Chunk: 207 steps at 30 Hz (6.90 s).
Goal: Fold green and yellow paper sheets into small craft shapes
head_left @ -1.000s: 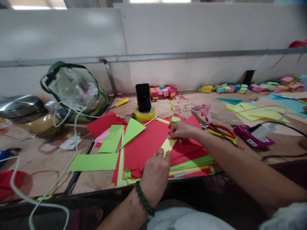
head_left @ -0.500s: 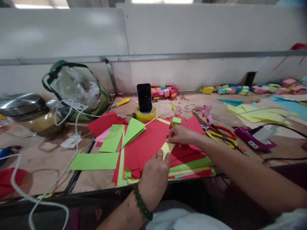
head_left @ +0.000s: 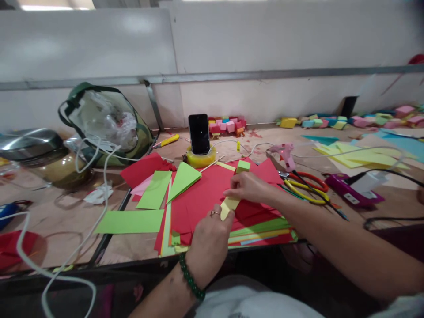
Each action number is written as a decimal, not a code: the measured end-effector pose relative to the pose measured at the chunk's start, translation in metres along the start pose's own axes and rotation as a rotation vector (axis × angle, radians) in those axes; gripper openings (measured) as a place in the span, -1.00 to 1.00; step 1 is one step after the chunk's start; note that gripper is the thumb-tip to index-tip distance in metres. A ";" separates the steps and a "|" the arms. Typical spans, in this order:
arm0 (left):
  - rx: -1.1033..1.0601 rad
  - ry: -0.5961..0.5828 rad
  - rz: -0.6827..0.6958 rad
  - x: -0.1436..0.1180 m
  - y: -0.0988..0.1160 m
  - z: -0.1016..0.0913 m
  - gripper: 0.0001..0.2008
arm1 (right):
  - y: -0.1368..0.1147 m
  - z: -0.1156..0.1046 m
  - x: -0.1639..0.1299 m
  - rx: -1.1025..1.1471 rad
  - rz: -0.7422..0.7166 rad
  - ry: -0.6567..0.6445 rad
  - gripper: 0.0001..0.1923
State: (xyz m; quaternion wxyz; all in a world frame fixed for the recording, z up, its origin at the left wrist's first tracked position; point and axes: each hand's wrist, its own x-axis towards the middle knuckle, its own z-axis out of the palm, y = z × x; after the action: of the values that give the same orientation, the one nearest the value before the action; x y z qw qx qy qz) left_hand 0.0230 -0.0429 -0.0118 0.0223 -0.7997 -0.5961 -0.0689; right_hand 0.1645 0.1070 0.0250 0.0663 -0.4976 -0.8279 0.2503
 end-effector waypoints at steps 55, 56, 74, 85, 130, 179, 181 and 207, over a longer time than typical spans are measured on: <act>-0.109 -0.028 -0.160 -0.001 0.001 -0.021 -0.72 | 0.031 -0.005 -0.037 0.281 0.046 -0.107 -0.65; -0.103 -0.035 -0.175 0.004 0.003 -0.022 -0.71 | 0.033 -0.004 -0.043 0.252 0.020 -0.077 -0.63; -0.185 0.003 -0.205 0.019 -0.010 -0.020 -0.79 | 0.025 0.024 -0.071 0.025 0.015 0.276 -0.48; -0.964 0.277 -0.271 0.010 -0.006 -0.022 -0.81 | -0.011 0.034 -0.081 0.699 -0.234 0.298 -0.48; -1.354 0.126 -0.258 -0.015 -0.033 -0.048 -0.47 | 0.007 0.009 -0.108 0.297 -0.594 0.439 -0.69; -1.674 0.313 -0.364 -0.014 -0.012 -0.024 -0.59 | -0.022 0.035 -0.107 1.003 -0.266 0.331 -0.85; -1.673 0.302 -0.374 -0.013 -0.013 -0.023 -0.67 | -0.022 0.036 -0.106 1.006 -0.242 0.318 -0.81; -1.723 0.277 -0.377 -0.006 -0.004 -0.025 0.01 | -0.030 0.045 -0.107 1.268 -0.035 0.266 0.03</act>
State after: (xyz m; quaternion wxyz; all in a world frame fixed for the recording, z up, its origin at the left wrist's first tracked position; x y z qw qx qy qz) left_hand 0.0154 -0.0504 0.0117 -0.5265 -0.4121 -0.4508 -0.5914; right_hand 0.1777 -0.0114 0.0153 0.4532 -0.3750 -0.5122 0.6258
